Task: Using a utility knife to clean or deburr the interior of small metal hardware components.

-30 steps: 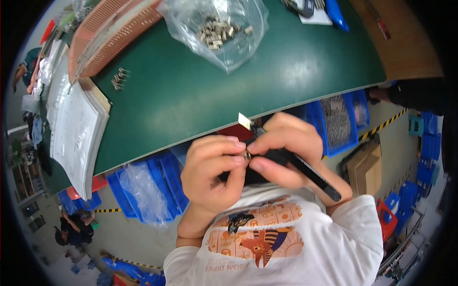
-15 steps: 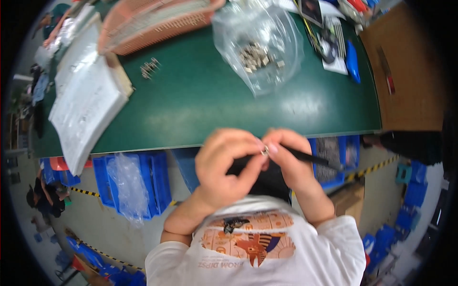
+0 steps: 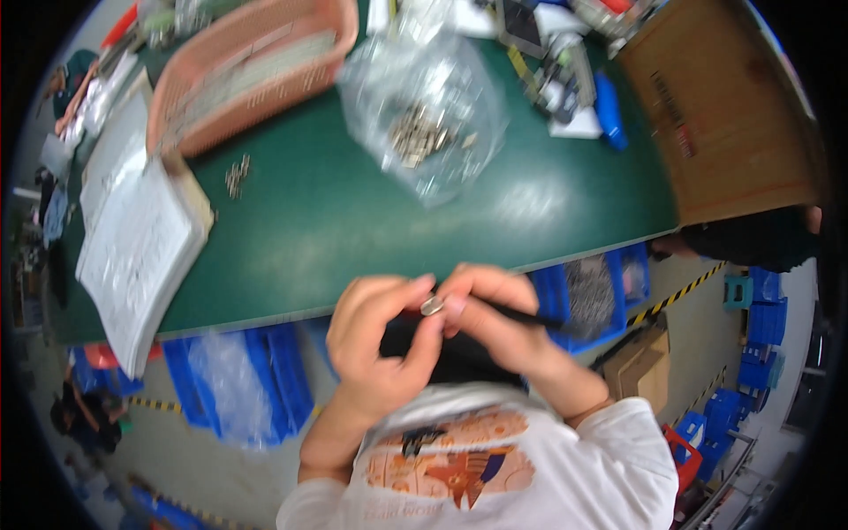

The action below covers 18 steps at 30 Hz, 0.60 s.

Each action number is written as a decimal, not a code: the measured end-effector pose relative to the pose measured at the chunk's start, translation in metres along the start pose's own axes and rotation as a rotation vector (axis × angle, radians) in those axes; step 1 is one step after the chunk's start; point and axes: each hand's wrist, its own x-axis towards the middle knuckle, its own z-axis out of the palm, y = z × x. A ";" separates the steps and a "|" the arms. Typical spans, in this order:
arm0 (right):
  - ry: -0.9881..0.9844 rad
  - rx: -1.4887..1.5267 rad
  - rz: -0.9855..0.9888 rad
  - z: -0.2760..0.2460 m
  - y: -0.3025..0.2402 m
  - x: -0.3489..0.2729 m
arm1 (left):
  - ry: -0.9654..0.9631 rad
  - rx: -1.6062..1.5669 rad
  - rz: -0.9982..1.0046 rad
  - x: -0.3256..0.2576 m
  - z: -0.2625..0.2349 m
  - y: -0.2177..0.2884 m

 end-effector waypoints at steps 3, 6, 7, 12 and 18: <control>0.170 -0.487 -0.434 -0.014 0.014 0.010 | 0.148 0.383 0.092 0.009 -0.025 -0.029; 0.263 -0.529 -0.492 -0.027 0.016 0.009 | 0.316 0.591 -0.135 0.020 -0.067 -0.064; 0.298 -0.559 -0.499 -0.031 0.018 0.010 | 0.291 0.659 -0.164 0.022 -0.081 -0.080; 0.326 -0.547 -0.497 -0.036 0.032 0.023 | 0.295 0.714 -0.300 0.029 -0.096 -0.104; 0.315 -0.558 -0.504 -0.044 0.027 0.026 | 0.340 0.819 -0.223 0.037 -0.087 -0.097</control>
